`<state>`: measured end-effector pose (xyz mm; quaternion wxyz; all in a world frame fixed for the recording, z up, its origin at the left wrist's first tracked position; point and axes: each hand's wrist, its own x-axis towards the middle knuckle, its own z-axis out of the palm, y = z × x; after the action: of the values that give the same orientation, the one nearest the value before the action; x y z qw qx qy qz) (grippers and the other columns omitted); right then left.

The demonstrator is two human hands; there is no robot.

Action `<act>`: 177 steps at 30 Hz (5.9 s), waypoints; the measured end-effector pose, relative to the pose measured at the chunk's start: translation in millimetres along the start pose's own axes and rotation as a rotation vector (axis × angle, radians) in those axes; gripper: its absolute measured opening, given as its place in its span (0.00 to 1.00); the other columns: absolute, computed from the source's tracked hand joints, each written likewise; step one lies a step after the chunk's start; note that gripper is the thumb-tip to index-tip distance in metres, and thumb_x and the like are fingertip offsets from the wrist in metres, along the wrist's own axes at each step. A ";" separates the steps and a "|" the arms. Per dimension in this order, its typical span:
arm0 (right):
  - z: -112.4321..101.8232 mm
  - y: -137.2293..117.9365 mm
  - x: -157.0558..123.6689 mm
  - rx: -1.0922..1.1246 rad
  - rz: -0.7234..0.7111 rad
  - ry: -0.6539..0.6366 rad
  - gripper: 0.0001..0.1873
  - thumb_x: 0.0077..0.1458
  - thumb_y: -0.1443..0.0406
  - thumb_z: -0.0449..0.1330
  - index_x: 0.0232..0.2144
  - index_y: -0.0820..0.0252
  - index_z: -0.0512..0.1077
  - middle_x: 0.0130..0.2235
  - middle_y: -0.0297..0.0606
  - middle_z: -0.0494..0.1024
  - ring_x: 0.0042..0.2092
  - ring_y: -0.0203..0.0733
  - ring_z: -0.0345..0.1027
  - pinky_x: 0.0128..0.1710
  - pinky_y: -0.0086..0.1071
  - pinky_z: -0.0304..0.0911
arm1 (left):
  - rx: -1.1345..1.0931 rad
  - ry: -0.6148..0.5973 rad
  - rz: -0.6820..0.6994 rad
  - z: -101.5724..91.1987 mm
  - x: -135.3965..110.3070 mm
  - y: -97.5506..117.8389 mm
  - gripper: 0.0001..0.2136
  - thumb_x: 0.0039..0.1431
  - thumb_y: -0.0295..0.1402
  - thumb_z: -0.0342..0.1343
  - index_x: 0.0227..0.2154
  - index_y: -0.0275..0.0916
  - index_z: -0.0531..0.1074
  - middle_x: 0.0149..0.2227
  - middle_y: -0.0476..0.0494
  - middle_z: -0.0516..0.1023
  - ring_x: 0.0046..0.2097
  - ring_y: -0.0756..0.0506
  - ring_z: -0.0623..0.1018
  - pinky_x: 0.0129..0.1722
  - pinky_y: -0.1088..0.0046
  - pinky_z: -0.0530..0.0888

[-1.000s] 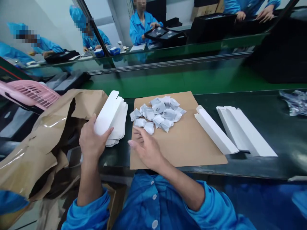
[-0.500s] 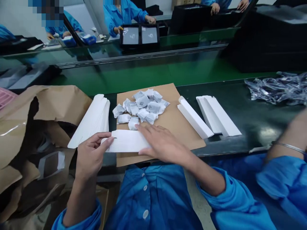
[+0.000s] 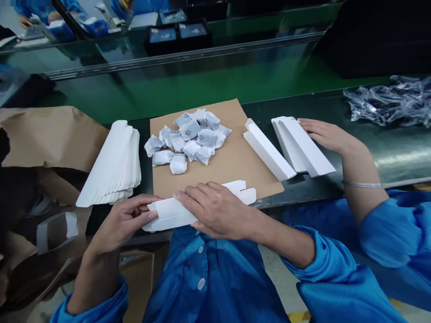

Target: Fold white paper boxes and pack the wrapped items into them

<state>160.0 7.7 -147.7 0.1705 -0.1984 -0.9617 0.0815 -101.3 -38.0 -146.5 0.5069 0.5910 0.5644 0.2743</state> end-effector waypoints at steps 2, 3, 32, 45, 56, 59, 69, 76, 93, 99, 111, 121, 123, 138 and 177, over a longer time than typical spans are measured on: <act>1.6 -1.0 0.5 -0.003 -0.017 -0.011 0.31 0.60 0.60 0.56 0.60 0.75 0.59 0.53 0.55 0.72 0.50 0.52 0.66 0.47 0.43 0.64 | -0.003 0.044 0.016 4.4 0.8 -3.2 0.12 0.56 0.39 0.59 0.40 0.39 0.78 0.32 0.45 0.80 0.29 0.48 0.77 0.27 0.76 0.74; 2.6 -1.7 0.8 -0.016 -0.023 -0.011 0.31 0.60 0.60 0.56 0.60 0.76 0.59 0.53 0.55 0.72 0.49 0.53 0.66 0.46 0.43 0.65 | 0.018 0.069 0.027 6.9 1.7 -3.9 0.11 0.55 0.37 0.59 0.38 0.39 0.78 0.34 0.45 0.80 0.31 0.48 0.78 0.28 0.76 0.75; 3.2 -23.8 8.7 0.417 0.391 0.461 0.32 0.60 0.56 0.59 0.63 0.59 0.58 0.51 0.46 0.74 0.48 0.43 0.71 0.48 0.37 0.70 | 0.153 0.708 0.293 78.3 33.6 15.2 0.38 0.51 0.41 0.63 0.62 0.42 0.53 0.64 0.37 0.59 0.64 0.36 0.62 0.62 0.59 0.63; -18.5 26.5 36.7 1.240 0.559 0.418 0.12 0.60 0.58 0.59 0.34 0.62 0.74 0.28 0.32 0.72 0.27 0.31 0.65 0.26 0.26 0.62 | 0.352 0.474 0.349 74.6 20.4 15.3 0.18 0.47 0.34 0.62 0.41 0.43 0.64 0.37 0.49 0.72 0.34 0.47 0.75 0.30 0.73 0.72; 0.9 10.1 44.1 1.432 0.577 0.277 0.14 0.46 0.65 0.70 0.35 0.61 0.72 0.35 0.32 0.71 0.34 0.33 0.62 0.34 0.28 0.58 | 0.294 0.709 0.448 87.6 27.1 -12.5 0.30 0.46 0.34 0.65 0.51 0.40 0.57 0.46 0.41 0.66 0.44 0.44 0.76 0.38 0.68 0.76; 1.7 8.7 45.4 1.442 0.561 0.279 0.11 0.48 0.65 0.68 0.35 0.62 0.73 0.35 0.34 0.72 0.35 0.35 0.63 0.35 0.29 0.59 | 0.222 0.699 0.505 90.4 26.1 -13.7 0.34 0.46 0.31 0.65 0.55 0.41 0.55 0.48 0.40 0.66 0.46 0.44 0.77 0.41 0.67 0.77; -0.5 2.9 39.9 1.211 0.464 0.258 0.01 0.54 0.68 0.63 0.31 0.61 0.76 0.41 0.39 0.75 0.44 0.41 0.69 0.45 0.36 0.64 | 0.415 0.565 0.388 82.4 14.8 -1.8 0.36 0.52 0.32 0.62 0.62 0.41 0.53 0.57 0.33 0.67 0.55 0.38 0.74 0.47 0.63 0.76; 37.8 -16.7 27.5 0.749 0.330 0.519 0.07 0.56 0.68 0.61 0.39 0.60 0.73 0.42 0.41 0.75 0.47 0.43 0.66 0.49 0.39 0.64 | 0.246 0.545 0.246 92.2 10.5 -15.0 0.27 0.51 0.33 0.62 0.53 0.41 0.60 0.51 0.39 0.69 0.50 0.42 0.75 0.44 0.66 0.75; 4.5 58.9 59.7 0.117 0.520 0.221 0.21 0.64 0.62 0.54 0.58 0.60 0.64 0.54 0.45 0.71 0.55 0.49 0.62 0.53 0.41 0.60 | -0.560 0.814 0.023 93.1 49.6 -11.7 0.33 0.55 0.41 0.61 0.61 0.47 0.53 0.49 0.42 0.72 0.44 0.45 0.79 0.50 0.60 0.75; 4.7 114.5 73.3 -0.303 0.644 -0.009 0.16 0.60 0.68 0.54 0.50 0.65 0.70 0.45 0.51 0.73 0.50 0.55 0.63 0.48 0.45 0.59 | -0.452 0.932 0.122 79.3 54.3 -31.7 0.30 0.62 0.38 0.54 0.64 0.41 0.52 0.66 0.33 0.58 0.66 0.40 0.61 0.65 0.58 0.59; -10.3 106.5 41.9 0.003 0.651 0.273 0.13 0.53 0.71 0.56 0.43 0.61 0.68 0.44 0.43 0.71 0.46 0.48 0.66 0.43 0.38 0.63 | 1.149 -0.115 0.576 18.8 39.2 -4.5 0.31 0.58 0.25 0.54 0.63 0.50 0.58 0.61 0.42 0.68 0.63 0.38 0.65 0.61 0.51 0.61; 10.8 47.0 -65.6 0.842 1.044 0.673 0.19 0.52 0.59 0.65 0.44 0.58 0.67 0.38 0.37 0.78 0.38 0.41 0.74 0.36 0.35 0.71 | 1.287 0.216 0.851 18.4 45.3 -32.2 0.21 0.60 0.39 0.56 0.55 0.38 0.68 0.39 0.42 0.80 0.37 0.43 0.76 0.34 0.67 0.69; 10.6 30.4 -59.6 0.932 1.011 0.827 0.17 0.53 0.59 0.65 0.43 0.56 0.66 0.39 0.37 0.79 0.38 0.40 0.75 0.36 0.34 0.72 | 1.267 0.275 0.877 22.3 41.4 -31.5 0.23 0.59 0.38 0.58 0.57 0.39 0.67 0.39 0.43 0.80 0.36 0.44 0.76 0.33 0.68 0.69; -23.9 19.2 -38.8 0.779 0.912 0.239 0.11 0.53 0.60 0.65 0.33 0.60 0.69 0.30 0.32 0.75 0.30 0.34 0.67 0.28 0.27 0.59 | 1.205 0.518 0.887 46.0 10.6 -27.2 0.32 0.53 0.36 0.65 0.59 0.33 0.64 0.37 0.39 0.81 0.33 0.42 0.73 0.32 0.68 0.65; -3.0 16.8 -18.8 0.667 0.842 0.185 0.10 0.58 0.61 0.61 0.40 0.61 0.70 0.32 0.33 0.76 0.30 0.34 0.67 0.31 0.27 0.62 | 1.114 0.560 0.789 60.4 7.4 -31.5 0.25 0.52 0.36 0.66 0.52 0.34 0.71 0.34 0.42 0.79 0.34 0.44 0.74 0.33 0.69 0.67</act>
<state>183.2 15.5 -154.3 0.2609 -0.5081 -0.7020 0.4254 -57.8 -53.2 -197.2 -0.1675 0.8277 0.4739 0.2496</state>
